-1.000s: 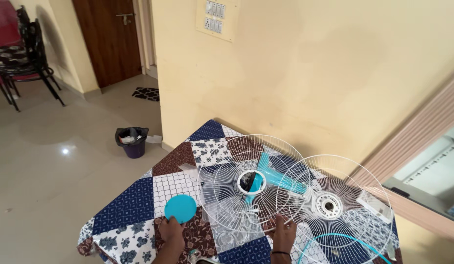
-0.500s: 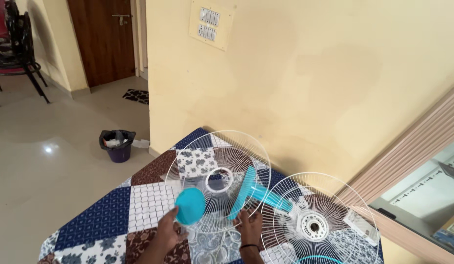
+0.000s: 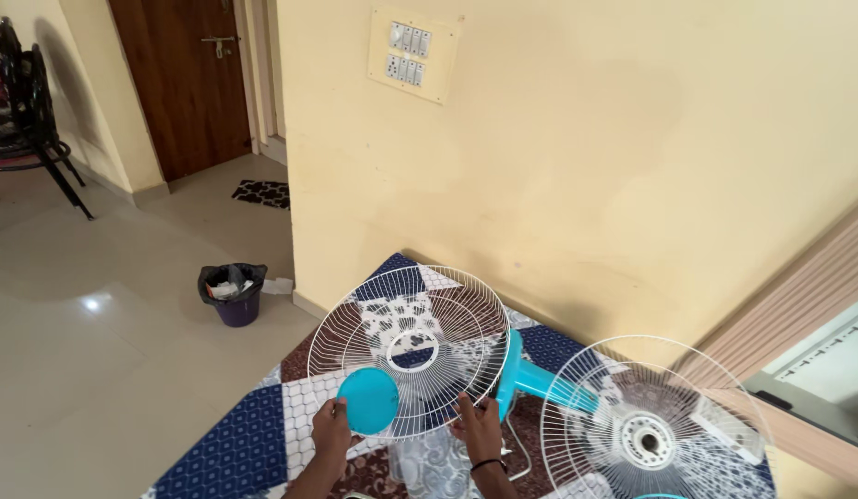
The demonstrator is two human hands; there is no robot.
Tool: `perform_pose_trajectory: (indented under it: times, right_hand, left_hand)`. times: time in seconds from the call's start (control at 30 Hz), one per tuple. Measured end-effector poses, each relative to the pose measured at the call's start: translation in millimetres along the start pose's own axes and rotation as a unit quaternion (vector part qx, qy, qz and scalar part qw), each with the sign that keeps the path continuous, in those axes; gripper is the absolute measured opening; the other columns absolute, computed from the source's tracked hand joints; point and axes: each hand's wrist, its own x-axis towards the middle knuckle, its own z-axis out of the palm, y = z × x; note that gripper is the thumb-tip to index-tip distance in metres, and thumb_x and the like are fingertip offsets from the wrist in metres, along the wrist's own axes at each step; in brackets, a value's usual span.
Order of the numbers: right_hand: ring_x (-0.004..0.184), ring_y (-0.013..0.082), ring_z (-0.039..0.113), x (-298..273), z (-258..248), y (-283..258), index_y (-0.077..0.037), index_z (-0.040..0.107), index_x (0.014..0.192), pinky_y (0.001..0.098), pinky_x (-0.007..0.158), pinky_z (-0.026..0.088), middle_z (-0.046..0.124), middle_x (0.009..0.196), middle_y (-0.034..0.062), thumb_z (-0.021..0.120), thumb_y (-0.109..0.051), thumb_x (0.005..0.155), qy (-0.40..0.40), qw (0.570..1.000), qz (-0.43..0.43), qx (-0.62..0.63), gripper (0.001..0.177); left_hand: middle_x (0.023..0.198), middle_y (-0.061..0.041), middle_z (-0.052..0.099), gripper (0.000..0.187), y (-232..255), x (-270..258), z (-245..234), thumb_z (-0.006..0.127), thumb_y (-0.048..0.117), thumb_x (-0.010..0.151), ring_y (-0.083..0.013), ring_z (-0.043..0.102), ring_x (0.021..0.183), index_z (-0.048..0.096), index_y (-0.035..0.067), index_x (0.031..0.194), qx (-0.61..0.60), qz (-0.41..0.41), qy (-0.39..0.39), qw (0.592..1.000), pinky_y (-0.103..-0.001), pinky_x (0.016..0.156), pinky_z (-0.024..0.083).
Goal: The person assembles a table fan by attaching the front grill to the fan head, aligning and securing the central hub, and positioning the fan body on a patterned tablecloth. The person handles the fan grill, central hub, and fan head, using a yellow-handled screwdriver to tighten the central hub.
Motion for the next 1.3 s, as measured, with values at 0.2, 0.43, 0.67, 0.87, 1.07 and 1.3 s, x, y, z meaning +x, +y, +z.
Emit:
perform_pose_trajectory:
  times: [0.2, 0.43, 0.67, 0.87, 1.07, 1.3]
  right_hand:
    - [0.079, 0.0206, 0.075, -8.2, 22.0, 37.7, -0.007, 0.050, 0.132, 0.0346, 0.058, 0.055, 0.072, 0.106, 0.0116, 0.076, -0.037, 0.088, 0.012, 0.992, 0.044, -0.116, 0.059]
    - [0.082, 0.0185, 0.079, -23.1, 15.3, 61.2, -0.013, 0.050, 0.139, 0.0315, 0.060, 0.056, 0.075, 0.112, 0.0097, 0.069, -0.032, 0.090, 0.040, 0.987, 0.004, -0.157, 0.056]
    - [0.084, 0.0165, 0.079, -21.4, -2.2, 58.5, -0.011, 0.056, 0.134, 0.0287, 0.060, 0.056, 0.075, 0.113, 0.0071, 0.067, -0.026, 0.093, 0.047, 0.983, 0.044, -0.173, 0.045]
    - [0.079, 0.0151, 0.079, -19.9, 0.1, 59.5, -0.011, 0.062, 0.125, 0.0284, 0.057, 0.054, 0.076, 0.104, 0.0062, 0.068, -0.023, 0.093, 0.026, 0.982, 0.036, -0.183, 0.035]
    - [0.078, 0.0144, 0.079, -23.2, 10.8, 65.5, -0.011, 0.065, 0.120, 0.0282, 0.056, 0.054, 0.074, 0.100, 0.0037, 0.069, -0.021, 0.092, -0.004, 0.983, 0.046, -0.180, 0.029]
    - [0.078, 0.0148, 0.079, -23.3, 18.6, 69.3, -0.012, 0.065, 0.121, 0.0288, 0.056, 0.053, 0.076, 0.105, 0.0039, 0.068, -0.020, 0.092, -0.018, 0.985, 0.045, -0.166, 0.030]
  left_hand:
    - [0.112, -0.011, 0.070, 0.039, 28.4, 24.4, -32.2, 0.050, 0.037, 0.106, -0.0257, 0.074, 0.091, 0.067, 0.008, 0.127, 0.069, 0.011, 0.025, 0.997, -0.042, 0.070, 0.069]
    - [0.106, -0.014, 0.074, 0.038, 45.5, 35.0, -17.8, 0.050, 0.038, 0.107, -0.0259, 0.075, 0.084, 0.064, 0.015, 0.133, 0.127, 0.004, 0.053, 0.991, -0.040, 0.066, 0.065]
    - [0.111, -0.012, 0.073, 0.036, 44.4, 46.2, -4.6, 0.048, 0.038, 0.108, -0.0258, 0.076, 0.090, 0.068, 0.015, 0.129, 0.140, -0.015, 0.042, 0.989, -0.038, 0.068, 0.064]
    - [0.114, -0.013, 0.073, 0.035, 35.4, 61.3, -0.2, 0.051, 0.036, 0.108, -0.0267, 0.077, 0.091, 0.068, 0.015, 0.131, 0.159, -0.046, 0.032, 0.986, -0.037, 0.068, 0.064]
    - [0.111, -0.014, 0.078, 0.036, 22.9, 79.5, -4.9, 0.055, 0.040, 0.104, -0.0284, 0.078, 0.092, 0.069, 0.020, 0.131, 0.210, -0.068, 0.031, 0.975, -0.040, 0.072, 0.069]
    - [0.148, -0.025, 0.041, 0.031, 15.6, 82.7, -13.0, 0.065, 0.045, 0.092, -0.0397, 0.036, 0.140, 0.080, 0.025, 0.111, 0.326, 0.130, 0.196, 0.916, -0.059, 0.090, 0.048]
